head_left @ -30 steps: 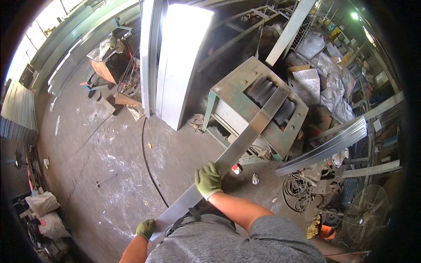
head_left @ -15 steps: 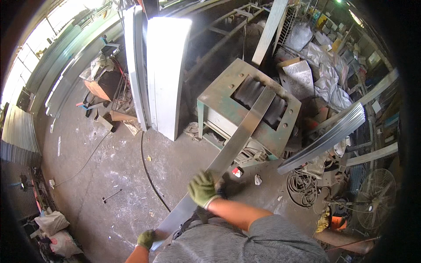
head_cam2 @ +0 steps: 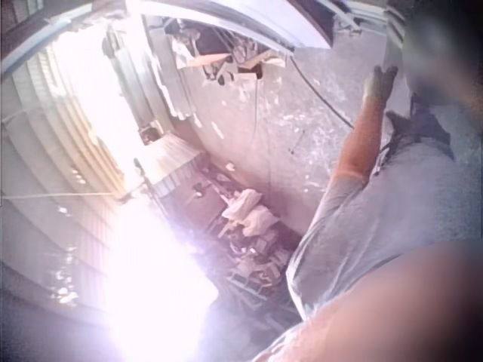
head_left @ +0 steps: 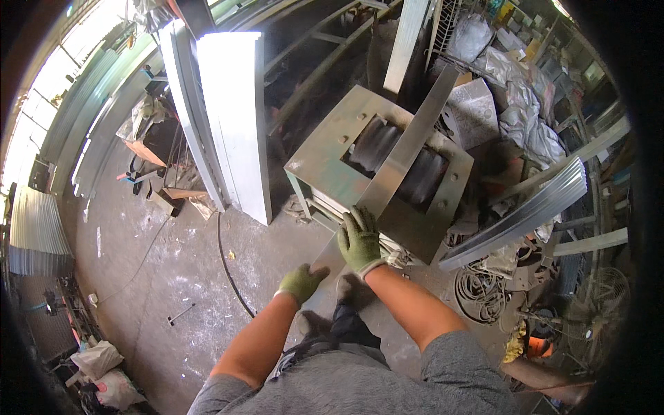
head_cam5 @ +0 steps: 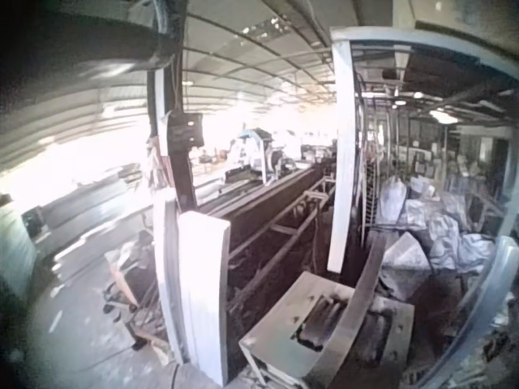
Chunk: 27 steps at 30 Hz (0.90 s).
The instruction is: The person repeatedly picks up long white metal sheets and feeds them through a roller machine in a workshop. After each pass, the person stacks the processed sheets on a nearby pile. The person wears gloves and handles the sheets one at a time.
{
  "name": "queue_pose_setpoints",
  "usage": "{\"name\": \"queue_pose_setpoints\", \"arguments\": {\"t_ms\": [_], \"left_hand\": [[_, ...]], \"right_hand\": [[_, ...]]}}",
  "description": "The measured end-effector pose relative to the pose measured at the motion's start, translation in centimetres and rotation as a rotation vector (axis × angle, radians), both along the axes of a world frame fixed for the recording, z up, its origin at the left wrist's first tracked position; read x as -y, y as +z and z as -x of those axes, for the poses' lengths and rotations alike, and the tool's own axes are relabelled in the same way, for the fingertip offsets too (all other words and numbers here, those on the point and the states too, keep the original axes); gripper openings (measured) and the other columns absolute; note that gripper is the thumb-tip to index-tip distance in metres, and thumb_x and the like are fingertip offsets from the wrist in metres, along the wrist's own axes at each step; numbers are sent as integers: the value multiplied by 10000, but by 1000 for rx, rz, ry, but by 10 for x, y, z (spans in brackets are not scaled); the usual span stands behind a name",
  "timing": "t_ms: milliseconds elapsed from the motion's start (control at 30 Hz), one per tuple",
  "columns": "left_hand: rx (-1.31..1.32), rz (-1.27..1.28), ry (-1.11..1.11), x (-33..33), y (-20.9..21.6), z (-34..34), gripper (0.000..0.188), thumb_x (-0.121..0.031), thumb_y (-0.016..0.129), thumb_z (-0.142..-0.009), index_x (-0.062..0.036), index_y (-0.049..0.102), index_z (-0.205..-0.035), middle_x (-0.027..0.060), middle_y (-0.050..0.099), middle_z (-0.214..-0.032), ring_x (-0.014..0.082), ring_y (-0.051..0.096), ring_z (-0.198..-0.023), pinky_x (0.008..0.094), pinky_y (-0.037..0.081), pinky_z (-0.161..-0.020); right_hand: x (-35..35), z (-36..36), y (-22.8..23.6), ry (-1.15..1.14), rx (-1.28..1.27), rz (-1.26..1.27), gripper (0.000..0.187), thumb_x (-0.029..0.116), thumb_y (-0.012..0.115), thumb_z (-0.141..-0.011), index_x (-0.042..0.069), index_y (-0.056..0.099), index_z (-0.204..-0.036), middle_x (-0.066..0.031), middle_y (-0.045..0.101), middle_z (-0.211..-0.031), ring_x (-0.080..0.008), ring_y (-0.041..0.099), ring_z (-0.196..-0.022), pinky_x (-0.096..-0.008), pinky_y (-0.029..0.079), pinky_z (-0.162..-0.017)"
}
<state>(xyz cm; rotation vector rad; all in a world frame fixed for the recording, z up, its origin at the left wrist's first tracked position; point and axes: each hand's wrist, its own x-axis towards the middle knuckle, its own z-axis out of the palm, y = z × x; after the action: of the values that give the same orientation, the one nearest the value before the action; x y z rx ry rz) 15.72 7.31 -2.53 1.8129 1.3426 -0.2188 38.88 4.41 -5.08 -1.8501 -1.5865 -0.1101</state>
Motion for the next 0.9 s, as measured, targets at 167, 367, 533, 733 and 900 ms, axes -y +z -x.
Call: {"name": "queue_pose_setpoints", "arguments": {"t_ms": [167, 367, 533, 733, 900], "left_hand": [[32, -43, -149, -60, 11, -120, 812, -744, 581, -996, 15, 747, -1232, 353, 735, -1190, 494, 699, -1201, 543, 547, -1003], [110, -99, -177, -103, 1, -218, 700, -632, 563, -1038, 9, 747, -1254, 315, 746, -1232, 489, 696, -1212, 530, 547, -1029], [172, -270, -419, -86, -13, -185, 621, -642, 579, -1034, -94, 745, -1275, 297, 757, -1186, 485, 728, -1122, 565, 582, -940], [-43, -8, -22, -22, -4, -104, 844, -807, 598, -954, -9, 755, -1179, 338, 747, -1179, 513, 701, -1180, 568, 540, -1001], [71, -30, -108, -47, 11, -144, 825, -791, 579, -973, -20, 736, -1221, 327, 751, -1180, 515, 699, -1170, 565, 546, -994]], "right_hand": [[-12, -55, 1, -97, -1, -65, 388, 234, 645, -1036, -15, 661, -1332, -261, 615, -1450, -484, 553, -1364, -593, 398, -1188], [-25, -110, 13, -179, -34, -69, 326, 240, 645, -1050, -7, 726, -1246, -257, 700, -1359, -495, 624, -1298, -566, 461, -1154], [-44, -116, 34, -43, -145, -102, 162, 159, 684, -1007, 7, 716, -1053, -206, 732, -1117, -423, 689, -1033, -526, 546, -926], [-74, -82, 31, 79, -130, -154, 146, 199, 676, -977, 55, 681, -950, -166, 689, -966, -413, 664, -940, -532, 529, -871], [-93, -109, 23, -35, 16, -92, 202, 255, 673, -999, 76, 699, -909, -151, 703, -894, -428, 661, -868, -559, 516, -815]]}}
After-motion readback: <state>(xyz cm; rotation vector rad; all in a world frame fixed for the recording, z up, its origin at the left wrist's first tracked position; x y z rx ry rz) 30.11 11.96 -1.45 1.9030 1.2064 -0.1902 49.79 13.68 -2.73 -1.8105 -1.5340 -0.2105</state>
